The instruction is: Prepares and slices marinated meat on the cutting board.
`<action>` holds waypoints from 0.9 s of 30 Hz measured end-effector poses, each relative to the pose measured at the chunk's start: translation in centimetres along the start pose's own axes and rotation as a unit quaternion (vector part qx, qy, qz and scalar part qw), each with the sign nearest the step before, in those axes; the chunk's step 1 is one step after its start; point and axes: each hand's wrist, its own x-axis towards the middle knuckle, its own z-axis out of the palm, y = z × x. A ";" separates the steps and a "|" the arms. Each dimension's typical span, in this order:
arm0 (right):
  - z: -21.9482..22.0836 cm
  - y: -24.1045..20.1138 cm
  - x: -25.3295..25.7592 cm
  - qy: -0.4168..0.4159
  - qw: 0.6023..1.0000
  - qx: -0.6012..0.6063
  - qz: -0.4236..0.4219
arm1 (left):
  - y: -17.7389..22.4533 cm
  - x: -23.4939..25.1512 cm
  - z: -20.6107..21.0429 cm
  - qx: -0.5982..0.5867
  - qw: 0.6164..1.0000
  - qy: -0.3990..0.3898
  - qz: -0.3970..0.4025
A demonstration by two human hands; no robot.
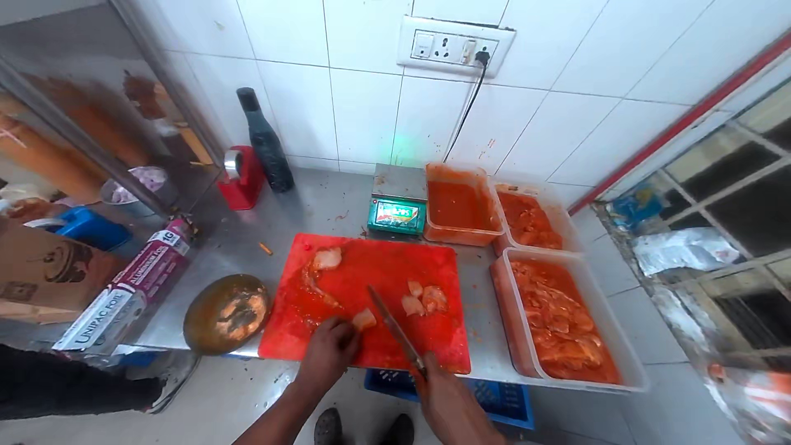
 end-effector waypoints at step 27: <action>1.9 -3.0 -1.7 -0.033 0.999 -0.012 0.000 | -0.5 -1.3 -0.8 -0.020 0.999 -0.015 -0.031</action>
